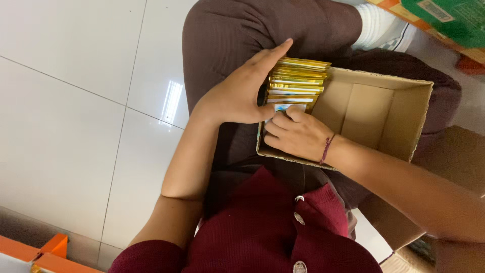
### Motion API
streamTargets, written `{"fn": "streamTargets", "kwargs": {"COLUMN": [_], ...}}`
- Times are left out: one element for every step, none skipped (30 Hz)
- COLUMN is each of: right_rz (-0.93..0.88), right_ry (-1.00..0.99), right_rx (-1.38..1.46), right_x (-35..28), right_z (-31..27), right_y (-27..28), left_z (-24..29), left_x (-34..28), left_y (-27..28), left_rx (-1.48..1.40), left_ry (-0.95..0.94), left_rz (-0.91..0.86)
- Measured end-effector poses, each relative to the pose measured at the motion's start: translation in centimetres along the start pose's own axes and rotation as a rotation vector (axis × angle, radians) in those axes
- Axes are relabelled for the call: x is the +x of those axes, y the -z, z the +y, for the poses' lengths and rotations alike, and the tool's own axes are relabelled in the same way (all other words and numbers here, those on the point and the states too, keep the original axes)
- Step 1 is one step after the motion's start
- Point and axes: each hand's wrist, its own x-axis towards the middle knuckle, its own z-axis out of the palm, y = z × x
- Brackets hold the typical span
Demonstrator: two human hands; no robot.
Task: The person transfers small condiment packets from a large cardboard box into a smaller cardboard box while sitting on the floor.
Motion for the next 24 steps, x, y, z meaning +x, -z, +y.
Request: {"fn": "streamTargets", "kwargs": {"right_rz": [0.0,-0.017,-0.033,-0.034,-0.029,-0.022,-0.021,-0.02,-0.018,-0.022,0.002,0.026,0.024,0.096,0.168,0.165,0.231,0.308,0.318,0.339,0.361,0.363,0.368,0.373], "right_ry": [-0.004,-0.038,-0.071,-0.081,-0.123,-0.163,-0.171,-0.177,-0.184,-0.201,-0.156,-0.117,-0.14,-0.183,-0.225,-0.249,-0.265,-0.281,-0.307,-0.356,-0.405,-0.431,-0.5,-0.571], "right_rx": [0.002,-0.029,-0.06,-0.06,-0.068,-0.081,-0.086,-0.081,-0.077,-0.085,-0.072,-0.06,-0.069,-0.106,-0.145,-0.16,0.019,0.184,0.154,0.205,0.255,0.236,0.232,0.232], "right_x": [-0.1,-0.1,-0.2,-0.1,-0.1,0.0,0.0,0.1,0.0,-0.1,-0.4,-0.6,-0.9,-1.1,-1.4,-1.8,-2.3,-2.8,-3.7,-4.6,-5.5,-7.3,-9.0,-10.8], "right_z": [-0.3,-0.6,-0.9,-1.2,-1.5,-1.6,-1.8,-1.9,-2.0,-1.8,-1.5,-1.3,-1.7,-2.0,-2.3,-1.9,-1.7,-1.5,-1.1,-0.7,-0.1,0.1,0.1,-0.1], "right_y": [0.1,0.2,0.4,0.4,0.4,0.4,0.3,0.3,0.2,0.1,-0.1,-0.2,-0.2,-0.2,-0.2,-0.1,0.0,-0.1,1.6,3.5,5.4,7.5,9.5,11.6], "left_z": [0.2,0.4,0.7,0.6,0.5,0.4,0.5,0.7,0.8,0.8,0.9,0.9,1.2,1.4,1.6,1.8,2.1,2.4,2.9,3.3,3.7,3.8,4.0,4.1], "left_x": [0.0,0.1,0.2,0.2,0.3,0.4,0.4,0.5,0.6,0.7,0.9,1.1,1.1,1.1,1.2,1.4,1.5,1.6,1.5,1.5,1.7,1.7,1.7,1.6], "left_y": [-0.1,0.0,0.0,-0.2,-0.4,-0.5,-0.5,-0.6,-0.7,-0.8,-1.0,-1.1,-1.1,-1.1,-1.0,-1.0,-1.1,-1.2,-1.3,-1.4,-1.4,-1.5,-1.6,-1.8], "left_rx": [-0.001,0.008,0.016,0.017,0.051,0.088,0.092,0.114,0.136,0.139,0.137,0.138,0.145,0.139,0.134,0.143,0.143,0.157,0.179,0.168,0.158,0.168,0.146,0.123], "left_ry": [0.001,0.031,0.062,0.059,0.035,0.008,0.002,0.007,0.012,-0.001,0.024,0.048,0.033,0.063,0.092,0.073,0.094,0.107,0.079,0.11,0.142,0.12,0.178,0.241], "left_rz": [-0.005,-0.017,-0.03,-0.039,-0.035,-0.027,-0.033,-0.022,-0.011,-0.024,-0.007,0.004,-0.014,0.005,0.025,0.006,0.006,0.006,-0.013,-0.011,-0.008,-0.029,-0.003,0.021]}}
